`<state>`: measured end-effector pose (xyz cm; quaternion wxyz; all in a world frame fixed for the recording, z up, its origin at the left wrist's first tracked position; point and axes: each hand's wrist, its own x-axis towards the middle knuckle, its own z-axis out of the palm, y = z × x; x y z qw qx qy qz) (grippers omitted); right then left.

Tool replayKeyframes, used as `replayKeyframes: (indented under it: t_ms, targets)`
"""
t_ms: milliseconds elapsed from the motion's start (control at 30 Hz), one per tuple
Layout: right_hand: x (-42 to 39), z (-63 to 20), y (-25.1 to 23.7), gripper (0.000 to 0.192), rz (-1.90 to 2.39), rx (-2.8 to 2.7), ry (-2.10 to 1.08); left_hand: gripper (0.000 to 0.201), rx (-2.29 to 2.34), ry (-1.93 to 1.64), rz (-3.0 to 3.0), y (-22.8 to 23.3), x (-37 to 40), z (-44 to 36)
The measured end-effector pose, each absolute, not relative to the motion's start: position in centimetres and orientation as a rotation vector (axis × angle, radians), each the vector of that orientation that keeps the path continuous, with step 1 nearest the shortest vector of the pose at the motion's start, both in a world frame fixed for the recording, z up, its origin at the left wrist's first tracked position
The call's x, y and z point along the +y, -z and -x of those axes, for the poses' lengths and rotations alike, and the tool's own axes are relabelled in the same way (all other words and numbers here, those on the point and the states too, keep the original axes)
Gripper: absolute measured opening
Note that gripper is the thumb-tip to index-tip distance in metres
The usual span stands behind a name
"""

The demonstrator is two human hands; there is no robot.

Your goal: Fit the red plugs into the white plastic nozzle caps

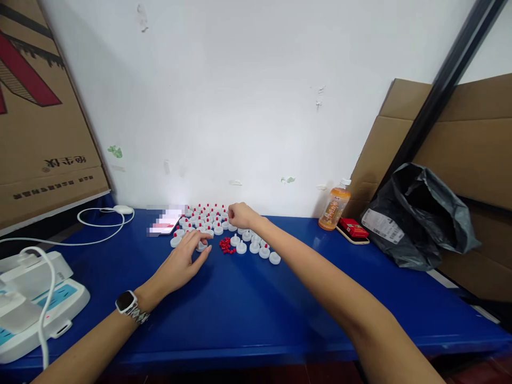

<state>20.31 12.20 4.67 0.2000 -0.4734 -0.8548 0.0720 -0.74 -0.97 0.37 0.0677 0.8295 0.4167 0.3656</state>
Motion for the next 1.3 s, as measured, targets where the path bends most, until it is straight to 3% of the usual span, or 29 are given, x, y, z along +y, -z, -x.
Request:
replayKeyframes:
  t_ms: [200,367,633,833,1033,1133,1300]
  targets:
    - [12.5,-19.1,-3.0,0.012,1.366,-2.373,-0.176,0.019,1.267,-1.057,-2.519,-0.3,-0.9,0.8]
    - [12.8,-20.4,-3.2,0.023,1.454,-2.283,-0.119,0.019,1.249,-1.06,-2.527,-0.2,-0.8,0.7]
    - [12.9,-21.6,-3.4,0.011,1.577,-2.242,-0.086,0.018,1.202,-1.062,-2.533,-0.4,-0.8,0.6]
    - [11.2,-21.0,-4.4,0.016,1.51,-2.121,-0.117,0.021,1.223,-1.102,-2.495,-0.6,-0.9,0.6]
    - [3.1,-19.2,-5.3,0.018,1.051,-1.929,-0.511,0.044,1.21,-1.25,-2.483,-0.6,-0.9,0.0]
    - [0.0,-18.3,-4.9,0.02,0.994,-1.934,-0.599,0.035,1.139,-1.103,-2.515,-0.2,-0.9,-0.1]
    - [-0.3,-20.8,-3.4,0.026,1.097,-2.131,-0.206,0.026,1.184,-0.97,-2.497,0.2,-1.2,0.0]
